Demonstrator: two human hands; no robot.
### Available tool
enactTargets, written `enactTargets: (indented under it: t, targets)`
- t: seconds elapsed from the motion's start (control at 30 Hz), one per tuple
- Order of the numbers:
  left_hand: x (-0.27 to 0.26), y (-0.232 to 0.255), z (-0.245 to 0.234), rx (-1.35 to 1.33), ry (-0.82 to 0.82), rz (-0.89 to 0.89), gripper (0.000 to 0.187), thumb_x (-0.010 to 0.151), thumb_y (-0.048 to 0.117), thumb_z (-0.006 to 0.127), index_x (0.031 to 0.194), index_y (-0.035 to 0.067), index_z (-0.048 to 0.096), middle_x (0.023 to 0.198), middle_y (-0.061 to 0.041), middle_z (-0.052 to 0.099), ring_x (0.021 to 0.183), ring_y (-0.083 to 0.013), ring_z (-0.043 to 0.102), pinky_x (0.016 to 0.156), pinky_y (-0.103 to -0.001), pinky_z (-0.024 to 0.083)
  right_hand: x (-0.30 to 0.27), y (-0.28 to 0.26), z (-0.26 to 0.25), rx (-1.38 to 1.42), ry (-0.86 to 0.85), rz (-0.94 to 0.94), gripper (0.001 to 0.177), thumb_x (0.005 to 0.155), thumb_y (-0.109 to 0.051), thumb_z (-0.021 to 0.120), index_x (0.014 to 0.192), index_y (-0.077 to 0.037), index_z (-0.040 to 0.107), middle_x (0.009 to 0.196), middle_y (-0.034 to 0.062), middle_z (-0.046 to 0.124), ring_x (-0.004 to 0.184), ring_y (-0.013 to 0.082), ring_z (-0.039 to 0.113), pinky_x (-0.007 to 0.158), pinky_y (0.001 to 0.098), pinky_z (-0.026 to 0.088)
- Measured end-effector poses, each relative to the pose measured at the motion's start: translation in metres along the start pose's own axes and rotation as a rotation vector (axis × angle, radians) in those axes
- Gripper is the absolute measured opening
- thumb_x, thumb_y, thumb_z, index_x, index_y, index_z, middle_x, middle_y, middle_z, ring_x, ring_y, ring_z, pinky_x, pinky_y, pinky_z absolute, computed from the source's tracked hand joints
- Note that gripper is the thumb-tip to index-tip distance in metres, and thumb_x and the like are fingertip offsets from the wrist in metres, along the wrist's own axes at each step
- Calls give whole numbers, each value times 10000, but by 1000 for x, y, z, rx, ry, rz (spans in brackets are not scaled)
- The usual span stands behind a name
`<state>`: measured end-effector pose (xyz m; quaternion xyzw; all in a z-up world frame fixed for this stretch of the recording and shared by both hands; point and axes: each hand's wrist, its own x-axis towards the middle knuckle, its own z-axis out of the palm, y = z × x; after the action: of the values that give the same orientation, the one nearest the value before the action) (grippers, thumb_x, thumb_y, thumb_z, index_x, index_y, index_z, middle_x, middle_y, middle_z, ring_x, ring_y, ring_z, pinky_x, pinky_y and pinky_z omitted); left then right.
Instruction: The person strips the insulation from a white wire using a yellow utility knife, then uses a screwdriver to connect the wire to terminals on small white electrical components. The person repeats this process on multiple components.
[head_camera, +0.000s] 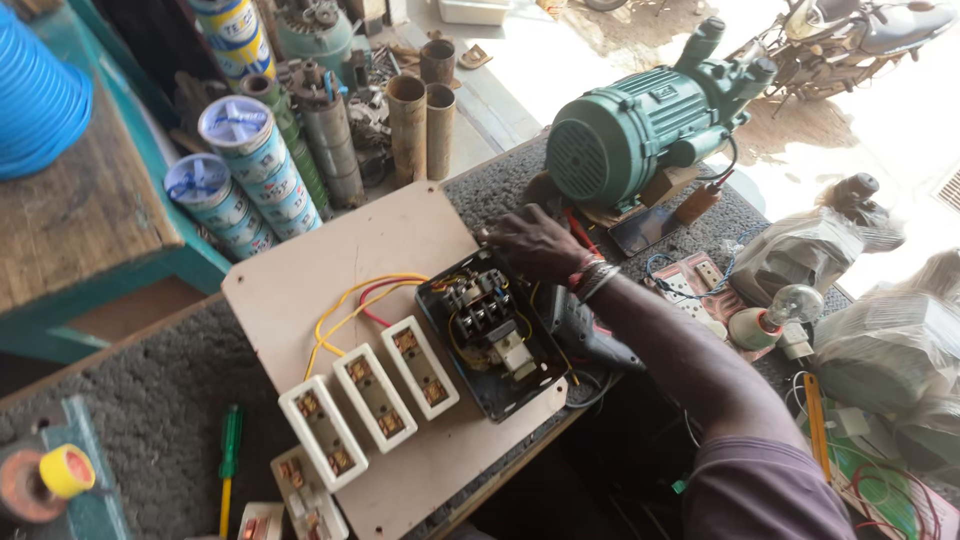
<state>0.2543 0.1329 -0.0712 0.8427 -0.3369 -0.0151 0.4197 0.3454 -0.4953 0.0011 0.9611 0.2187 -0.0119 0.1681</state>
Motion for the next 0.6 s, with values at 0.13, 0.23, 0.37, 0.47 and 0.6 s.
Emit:
enactTargets:
  t: [0.13,0.23,0.37,0.47,0.6]
  targets:
    - [-2,-21,1,-13,-3,100,376,704,175,787,1078,189,824,925,58,624,799,-98,665,778,-265,560,-21,-9,-22,-75,4,4,538,821,-397,709,1345,-353,594,1637,-48,364,1349,259,421,948,505,452]
    - [-10,-40,2,8,-31,182,379,705,174,784,1081,196,826,920,68,621,800,-90,664,785,-260,559,-37,-15,-30,-352,85,-34,458,804,-379,689,1258,-415,631,1614,-45,410,1332,280,424,935,531,458]
    - [-32,-55,17,-39,-82,-240,359,656,191,909,1011,189,861,833,2,661,489,-96,612,502,-261,529,-52,-19,-31,-334,181,152,631,894,-308,662,1504,-454,592,1456,-50,469,1295,250,422,921,492,449]
    - [-42,-61,28,-103,23,-299,301,678,189,886,976,178,843,854,0,681,477,-100,600,481,-260,516,-49,-10,-53,-308,-125,384,169,887,-282,660,1011,-331,764,1408,-68,582,1206,214,536,924,457,437]
    - [-45,-50,20,-44,-77,-355,352,643,214,897,985,159,837,864,-12,700,520,-119,651,519,-270,549,-48,-7,-114,67,-276,833,181,1026,-251,597,1019,-210,774,841,58,727,746,249,697,844,453,505]
